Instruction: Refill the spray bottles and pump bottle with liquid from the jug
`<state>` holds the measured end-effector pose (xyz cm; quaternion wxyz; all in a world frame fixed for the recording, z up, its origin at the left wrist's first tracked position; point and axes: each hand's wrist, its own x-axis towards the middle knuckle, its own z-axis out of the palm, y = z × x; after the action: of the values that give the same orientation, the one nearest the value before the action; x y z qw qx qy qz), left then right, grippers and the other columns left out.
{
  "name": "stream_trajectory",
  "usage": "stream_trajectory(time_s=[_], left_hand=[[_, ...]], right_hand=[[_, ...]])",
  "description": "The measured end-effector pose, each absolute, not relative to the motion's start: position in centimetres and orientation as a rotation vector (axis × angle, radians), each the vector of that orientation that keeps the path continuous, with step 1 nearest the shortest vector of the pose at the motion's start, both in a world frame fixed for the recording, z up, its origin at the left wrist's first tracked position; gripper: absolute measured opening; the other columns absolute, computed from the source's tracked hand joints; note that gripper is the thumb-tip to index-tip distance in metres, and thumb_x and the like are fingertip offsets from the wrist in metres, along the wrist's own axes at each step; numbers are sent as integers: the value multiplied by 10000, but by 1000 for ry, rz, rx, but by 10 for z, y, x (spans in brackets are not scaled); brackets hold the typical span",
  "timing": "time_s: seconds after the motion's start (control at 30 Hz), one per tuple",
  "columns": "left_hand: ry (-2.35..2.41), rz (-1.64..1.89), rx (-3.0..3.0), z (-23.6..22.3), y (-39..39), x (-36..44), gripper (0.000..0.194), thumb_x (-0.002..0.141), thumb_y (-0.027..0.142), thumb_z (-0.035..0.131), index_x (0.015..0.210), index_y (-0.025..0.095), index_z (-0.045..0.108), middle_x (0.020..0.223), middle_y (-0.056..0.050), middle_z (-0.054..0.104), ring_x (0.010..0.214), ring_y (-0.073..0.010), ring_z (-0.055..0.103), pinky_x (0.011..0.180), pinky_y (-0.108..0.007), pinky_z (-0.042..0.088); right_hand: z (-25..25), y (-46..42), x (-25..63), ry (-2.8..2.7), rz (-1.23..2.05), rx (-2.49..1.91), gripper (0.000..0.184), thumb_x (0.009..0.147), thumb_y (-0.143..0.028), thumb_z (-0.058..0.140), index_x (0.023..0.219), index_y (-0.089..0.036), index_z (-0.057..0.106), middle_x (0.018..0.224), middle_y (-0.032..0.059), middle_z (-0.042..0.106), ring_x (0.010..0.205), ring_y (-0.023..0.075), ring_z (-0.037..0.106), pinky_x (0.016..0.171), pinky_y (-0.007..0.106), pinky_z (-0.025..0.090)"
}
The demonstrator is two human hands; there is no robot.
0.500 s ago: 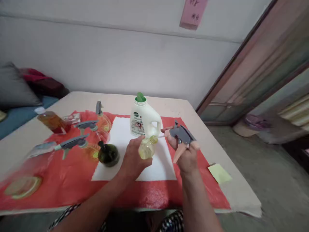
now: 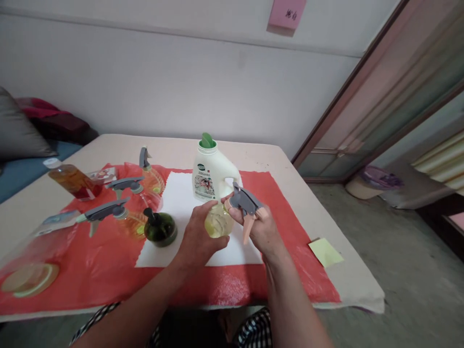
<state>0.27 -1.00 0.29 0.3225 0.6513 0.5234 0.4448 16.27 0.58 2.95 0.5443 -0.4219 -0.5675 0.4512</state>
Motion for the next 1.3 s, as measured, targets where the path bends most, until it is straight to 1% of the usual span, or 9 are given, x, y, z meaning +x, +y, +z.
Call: stream_trajectory(time_s=[0.23, 0.37, 0.53, 0.63, 0.8, 0.9, 1.03, 1.2, 1.3], left_hand=[[1348, 1177, 1609, 10, -11, 2, 755, 544, 109, 725, 1260, 242, 526, 1187, -52, 572, 1134, -265, 548, 1030, -444, 443], [1330, 1133, 1560, 12, -12, 4, 758, 534, 110, 734, 1253, 245, 537, 1178, -52, 573, 1133, -270, 552, 1024, -449, 446], [1222, 1079, 1473, 9, -12, 3, 807, 532, 133, 765, 1291, 285, 537, 1201, -42, 565, 1139, -261, 558, 1006, -428, 467], [1242, 1041, 1480, 10, -13, 1, 816, 536, 140, 766, 1304, 280, 530, 1203, -46, 569, 1122, -261, 566, 995, -430, 476], [1472, 1145, 1724, 11, -12, 4, 768, 570, 109, 715, 1304, 219, 519, 1208, -86, 578, 1179, -302, 525, 1042, -486, 437], [1544, 1184, 1835, 9, -10, 7, 728, 609, 89, 678, 1307, 198, 503, 1210, -100, 585, 1199, -305, 512, 1062, -492, 418], [1504, 1107, 1706, 10, -8, 7, 772, 585, 134, 733, 1312, 228, 490, 1186, -79, 581, 1145, -290, 550, 1014, -466, 460], [1474, 1020, 1557, 15, -8, 5, 813, 555, 149, 763, 1315, 252, 494, 1166, -64, 569, 1125, -280, 570, 1015, -445, 457], [1466, 1058, 1562, 16, -9, 5, 815, 553, 152, 762, 1316, 262, 495, 1170, -54, 562, 1135, -278, 564, 1014, -437, 455]], right_hand=[[19, 8, 160, -1253, 1096, -879, 186, 791, -291, 780, 971, -281, 734, 1112, 31, 744, 1162, 299, 643, 979, 477, 535], [21, 8, 157, -1201, 1134, -844, 252, 785, -352, 788, 1020, -280, 734, 1060, 46, 754, 1128, 310, 661, 976, 514, 540], [28, 8, 159, -1175, 1174, -839, 283, 733, -394, 828, 971, -266, 744, 990, 48, 761, 1063, 312, 689, 943, 514, 561], [27, 8, 161, -1226, 1143, -862, 272, 744, -378, 820, 973, -255, 739, 981, 48, 759, 1011, 293, 702, 891, 478, 580], [22, 7, 143, -1158, 982, -991, 212, 752, -309, 805, 924, -232, 708, 969, 36, 746, 943, 244, 698, 820, 403, 580], [21, 6, 124, -1007, 915, -988, 258, 710, -312, 830, 885, -229, 659, 935, 18, 735, 871, 217, 692, 784, 383, 581], [21, 6, 110, -894, 909, -1044, 304, 697, -361, 835, 878, -247, 618, 908, -4, 728, 832, 204, 690, 749, 370, 577], [20, 6, 112, -871, 954, -975, 271, 771, -386, 779, 987, -274, 661, 957, 2, 732, 912, 226, 704, 835, 412, 561], [19, 9, 120, -838, 923, -934, 262, 759, -349, 797, 987, -289, 684, 927, -26, 720, 945, 228, 707, 910, 437, 537]])
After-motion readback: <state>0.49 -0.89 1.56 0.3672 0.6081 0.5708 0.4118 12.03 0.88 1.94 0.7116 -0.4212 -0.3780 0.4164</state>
